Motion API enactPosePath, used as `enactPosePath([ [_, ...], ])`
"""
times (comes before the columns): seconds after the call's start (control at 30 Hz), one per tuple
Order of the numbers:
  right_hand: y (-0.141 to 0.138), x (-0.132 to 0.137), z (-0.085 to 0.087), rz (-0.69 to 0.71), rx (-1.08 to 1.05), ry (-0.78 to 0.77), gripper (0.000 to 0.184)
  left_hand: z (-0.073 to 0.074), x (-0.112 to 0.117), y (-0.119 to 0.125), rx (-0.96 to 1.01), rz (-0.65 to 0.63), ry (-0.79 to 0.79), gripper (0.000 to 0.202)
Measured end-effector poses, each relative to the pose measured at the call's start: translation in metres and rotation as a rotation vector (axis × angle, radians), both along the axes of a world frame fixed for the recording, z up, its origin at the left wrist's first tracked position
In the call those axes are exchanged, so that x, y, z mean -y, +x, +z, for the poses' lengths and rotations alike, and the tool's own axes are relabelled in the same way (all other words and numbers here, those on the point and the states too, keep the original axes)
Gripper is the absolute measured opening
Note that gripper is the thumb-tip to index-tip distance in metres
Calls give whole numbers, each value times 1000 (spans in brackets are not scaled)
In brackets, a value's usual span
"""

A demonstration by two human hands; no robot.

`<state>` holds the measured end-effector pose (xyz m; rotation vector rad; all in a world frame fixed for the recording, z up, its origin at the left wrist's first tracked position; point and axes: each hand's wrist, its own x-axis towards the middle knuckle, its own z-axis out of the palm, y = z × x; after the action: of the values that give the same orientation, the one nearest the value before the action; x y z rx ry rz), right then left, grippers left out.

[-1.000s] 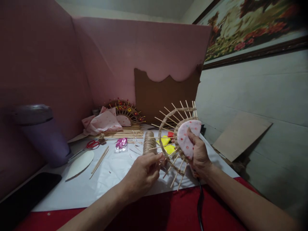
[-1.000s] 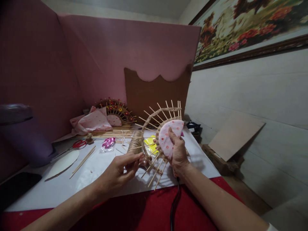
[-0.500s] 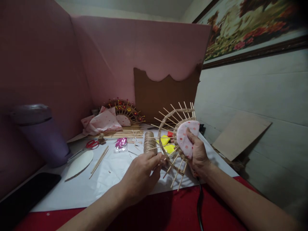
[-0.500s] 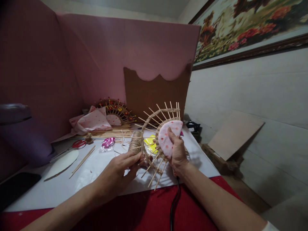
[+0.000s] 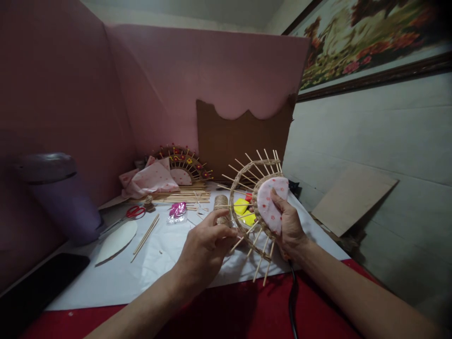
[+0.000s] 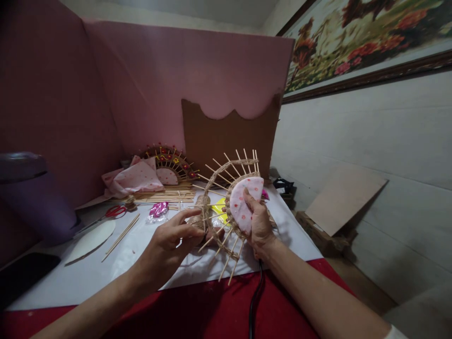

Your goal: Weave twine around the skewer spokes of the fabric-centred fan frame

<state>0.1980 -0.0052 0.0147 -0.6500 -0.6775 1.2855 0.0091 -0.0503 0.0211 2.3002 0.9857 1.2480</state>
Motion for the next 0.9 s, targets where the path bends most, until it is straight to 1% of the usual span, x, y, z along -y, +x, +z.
enactPosePath([
  [0.03, 0, 0, 0, -6, -1, 7, 21, -2, -1, 0, 4, -8, -11, 16],
  [0.13, 1, -1, -1, -7, -9, -4, 20, -9, -4, 0, -6, 24, 7, 16],
  [0.23, 3, -3, -2, 22, -22, -26, 20, -11, -5, 0, 10, 28, 18, 16],
  [0.37, 3, -3, -1, 33, -31, -44, 21, -4, -3, 0, 12, -16, -3, 13],
  [0.5, 1, 0, 1, 57, -21, -60, 23, 5, 1, -1, 35, -32, -38, 12],
  [0.67, 1, 1, 2, 71, -17, -93, 26, 6, 2, -2, 80, -64, -90, 14],
  [0.77, 2, 0, 2, 60, -32, -85, 21, 2, 2, -2, 51, -25, -33, 13],
  [0.9, 3, -1, 1, 47, -39, -44, 20, 0, 2, -1, -38, 46, 149, 18],
])
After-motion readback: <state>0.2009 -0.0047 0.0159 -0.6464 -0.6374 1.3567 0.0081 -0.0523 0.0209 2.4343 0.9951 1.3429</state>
